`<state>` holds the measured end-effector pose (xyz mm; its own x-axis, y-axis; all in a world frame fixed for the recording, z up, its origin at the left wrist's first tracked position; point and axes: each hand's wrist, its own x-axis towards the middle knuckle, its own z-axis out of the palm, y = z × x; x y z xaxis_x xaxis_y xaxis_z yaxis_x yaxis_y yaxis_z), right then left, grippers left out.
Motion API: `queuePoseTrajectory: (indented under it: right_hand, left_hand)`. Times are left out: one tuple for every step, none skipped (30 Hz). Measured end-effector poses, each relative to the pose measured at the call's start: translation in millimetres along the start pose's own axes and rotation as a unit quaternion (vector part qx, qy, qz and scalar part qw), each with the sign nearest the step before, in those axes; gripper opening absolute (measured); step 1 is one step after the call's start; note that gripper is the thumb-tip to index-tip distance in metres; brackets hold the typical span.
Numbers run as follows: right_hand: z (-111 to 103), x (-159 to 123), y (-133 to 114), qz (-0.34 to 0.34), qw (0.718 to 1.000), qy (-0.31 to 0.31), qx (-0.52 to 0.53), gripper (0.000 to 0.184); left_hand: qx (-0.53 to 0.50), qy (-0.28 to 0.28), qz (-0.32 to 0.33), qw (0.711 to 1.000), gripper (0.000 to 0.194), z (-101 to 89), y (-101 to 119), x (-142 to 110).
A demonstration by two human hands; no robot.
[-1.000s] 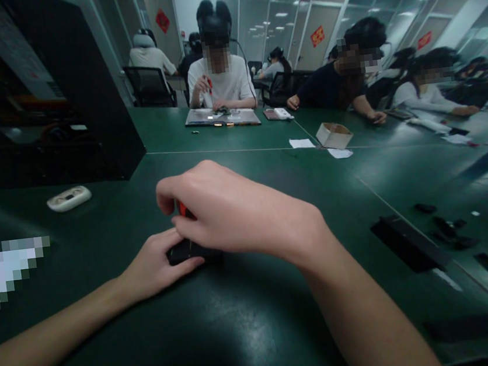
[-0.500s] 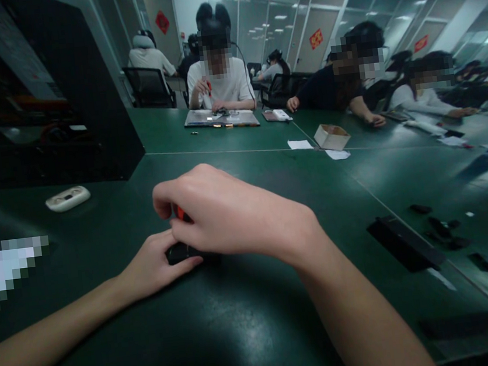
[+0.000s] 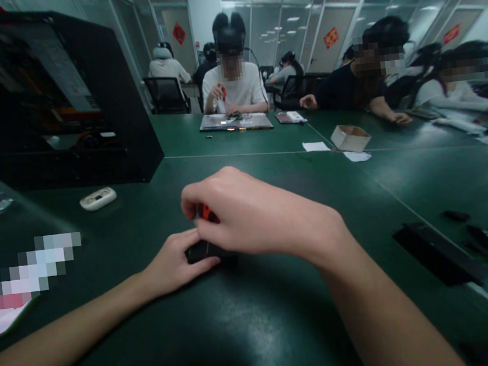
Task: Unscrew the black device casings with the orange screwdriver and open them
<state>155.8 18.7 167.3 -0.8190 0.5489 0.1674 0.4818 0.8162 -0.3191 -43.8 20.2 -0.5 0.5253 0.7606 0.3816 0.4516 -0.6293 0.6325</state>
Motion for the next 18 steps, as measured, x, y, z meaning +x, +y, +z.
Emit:
queuePoseTrajectory:
  right_hand:
    - [0.6, 0.3, -0.7, 0.000, 1.000, 0.000, -0.002, 0.009]
    - [1.5, 0.8, -1.4, 0.000, 1.000, 0.001, -0.006, 0.008]
    - [2.6, 1.3, -2.1, 0.000, 1.000, 0.002, -0.010, 0.009]
    - [3.8, 1.9, -2.7, -0.001, 1.000, 0.003, -0.014, 0.009]
    - [5.0, 2.4, -3.4, -0.003, 1.000, 0.005, -0.019, 0.009]
    - [6.1, 2.7, -4.1, -0.005, 1.000, 0.006, -0.022, 0.010]
    - [7.0, 2.8, -4.8, -0.007, 1.000, 0.009, -0.025, 0.011]
    - [7.5, 2.5, -5.5, -0.009, 1.000, 0.010, -0.026, 0.012]
    - [7.8, 2.0, -6.3, -0.010, 1.000, 0.010, -0.025, 0.014]
    - [7.8, 1.3, -7.2, -0.010, 1.000, 0.007, -0.025, 0.017]
    - [7.6, 0.4, -8.2, -0.010, 1.000, 0.000, -0.024, 0.019]
    - [7.4, -0.4, -9.1, -0.011, 1.000, -0.008, -0.024, 0.019]
    - [7.3, -1.1, -10.0, -0.012, 0.999, -0.014, -0.027, 0.018]
    - [7.4, -1.5, -10.8, -0.011, 0.999, -0.017, -0.033, 0.015]
    - [7.6, -1.7, -11.6, -0.010, 0.999, -0.016, -0.041, 0.013]
    - [8.0, -1.7, -12.5, -0.007, 0.999, -0.013, -0.049, 0.012]
    - [8.4, -1.7, -13.6, -0.006, 0.999, -0.007, -0.053, 0.013]
    - [8.8, -1.7, -14.9, -0.006, 0.999, -0.004, -0.052, 0.014]
  left_hand:
    - [-0.002, 0.002, 0.001, 1.000, 0.034, 0.3, -0.6, -0.2]
    - [-0.004, 0.005, 0.003, 1.000, 0.034, 0.6, -1.2, -0.3]
    - [-0.008, 0.009, 0.007, 1.000, 0.035, 0.9, -1.8, -0.5]
    - [-0.010, 0.011, 0.010, 1.000, 0.035, 1.2, -2.2, -0.5]
    - [-0.011, 0.013, 0.013, 1.000, 0.034, 1.4, -2.4, -0.6]
    - [-0.011, 0.013, 0.012, 1.000, 0.034, 1.5, -2.3, -0.5]
    - [-0.009, 0.012, 0.009, 1.000, 0.033, 1.4, -2.0, -0.5]
    - [-0.007, 0.010, 0.004, 1.000, 0.032, 1.3, -1.5, -0.5]
    - [-0.005, 0.007, -0.002, 1.000, 0.030, 1.1, -1.0, -0.5]
    - [-0.004, 0.006, -0.007, 1.000, 0.029, 0.9, -0.6, -0.5]
    - [-0.003, 0.006, -0.010, 1.000, 0.028, 0.8, -0.2, -0.5]
    - [-0.003, 0.006, -0.011, 1.000, 0.028, 0.7, -0.1, -0.6]
    - [-0.005, 0.007, -0.010, 1.000, 0.027, 0.6, -0.3, -0.7]
    - [-0.008, 0.006, -0.008, 1.000, 0.026, 0.7, -0.6, -0.9]
    - [-0.013, 0.006, -0.006, 1.000, 0.026, 0.9, -1.1, -1.0]
    - [-0.018, 0.006, -0.003, 1.000, 0.025, 1.1, -1.6, -1.2]
    - [-0.021, 0.005, -0.002, 1.000, 0.025, 1.5, -2.2, -1.5]
    - [-0.022, 0.004, -0.004, 1.000, 0.024, 1.9, -2.7, -1.8]
